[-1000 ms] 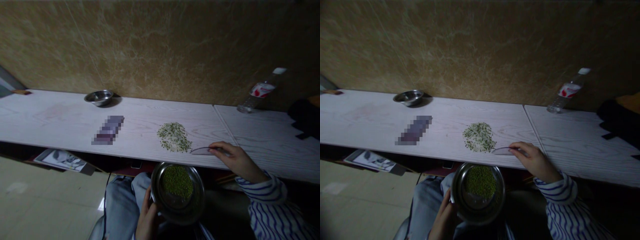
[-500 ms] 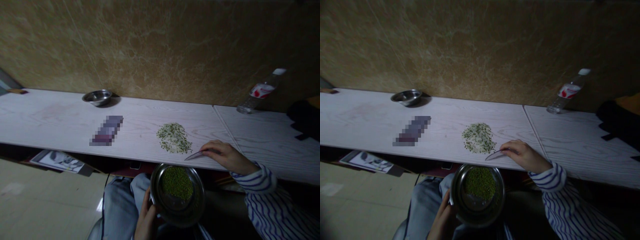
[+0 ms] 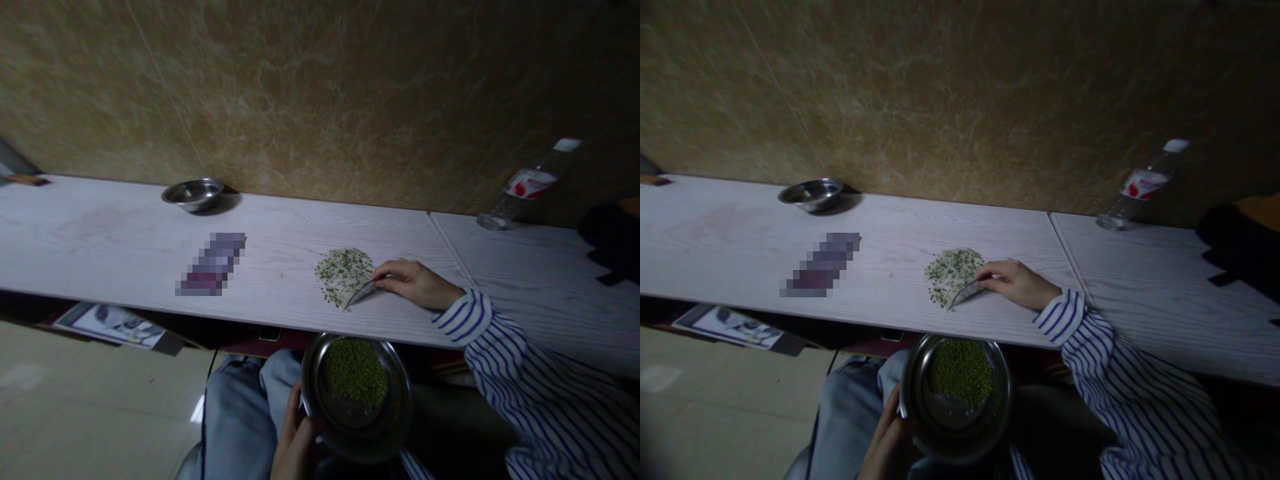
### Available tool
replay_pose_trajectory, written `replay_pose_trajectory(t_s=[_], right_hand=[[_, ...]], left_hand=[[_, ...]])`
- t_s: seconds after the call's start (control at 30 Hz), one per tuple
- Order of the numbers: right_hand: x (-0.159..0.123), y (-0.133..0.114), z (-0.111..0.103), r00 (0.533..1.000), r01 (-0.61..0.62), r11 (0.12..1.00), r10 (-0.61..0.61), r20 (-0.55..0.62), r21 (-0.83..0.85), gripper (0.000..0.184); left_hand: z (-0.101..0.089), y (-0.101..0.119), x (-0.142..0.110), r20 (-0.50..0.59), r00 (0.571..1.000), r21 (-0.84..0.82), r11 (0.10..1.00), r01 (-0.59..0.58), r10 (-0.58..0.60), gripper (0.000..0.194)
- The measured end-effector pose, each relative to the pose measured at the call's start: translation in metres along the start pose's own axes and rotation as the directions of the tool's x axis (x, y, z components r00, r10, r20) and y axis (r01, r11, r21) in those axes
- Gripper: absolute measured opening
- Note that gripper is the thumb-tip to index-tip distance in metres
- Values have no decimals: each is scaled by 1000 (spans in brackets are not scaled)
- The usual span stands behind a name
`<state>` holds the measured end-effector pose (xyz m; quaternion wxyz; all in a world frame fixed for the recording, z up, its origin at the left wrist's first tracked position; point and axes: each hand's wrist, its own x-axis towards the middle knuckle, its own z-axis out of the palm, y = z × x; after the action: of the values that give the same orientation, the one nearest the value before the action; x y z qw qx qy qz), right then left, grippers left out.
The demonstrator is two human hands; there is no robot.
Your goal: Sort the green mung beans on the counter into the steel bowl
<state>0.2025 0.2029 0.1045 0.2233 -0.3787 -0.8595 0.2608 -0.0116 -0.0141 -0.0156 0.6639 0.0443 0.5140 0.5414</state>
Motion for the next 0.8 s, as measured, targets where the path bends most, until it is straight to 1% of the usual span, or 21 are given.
replay_pose_trajectory(t_s=[0.13,0.3,0.4,0.5,0.6,0.7,0.73,0.8], right_hand=[[14,4,3,1000,14,999,-15,23,45,18],[30,5,4,999,6,995,-10,47,97,19],[33,3,3,1000,-18,994,16,22,111,20],[30,3,1,997,-47,995,52,-51,93,23],[25,9,0,981,-73,995,83,-175,62,23],[22,23,-1,928,-123,990,139,-345,68,23],[22,28,0,903,-144,985,170,-395,95,23],[23,39,1,862,-172,966,243,-446,193,24]], left_hand=[[2,2,-1,-3,1000,7,1000,-3,3,76],[3,4,1,-21,999,51,998,32,-31,75],[4,5,0,-11,1000,32,999,22,-21,79],[4,5,1,6,1000,16,1000,16,-16,84],[3,2,3,6,1000,15,1000,18,-18,82],[1,-1,4,-1,1000,23,1000,-1,1,81],[1,-1,4,-10,1000,38,999,-18,18,80],[2,-1,3,-24,999,61,997,-38,39,76]])
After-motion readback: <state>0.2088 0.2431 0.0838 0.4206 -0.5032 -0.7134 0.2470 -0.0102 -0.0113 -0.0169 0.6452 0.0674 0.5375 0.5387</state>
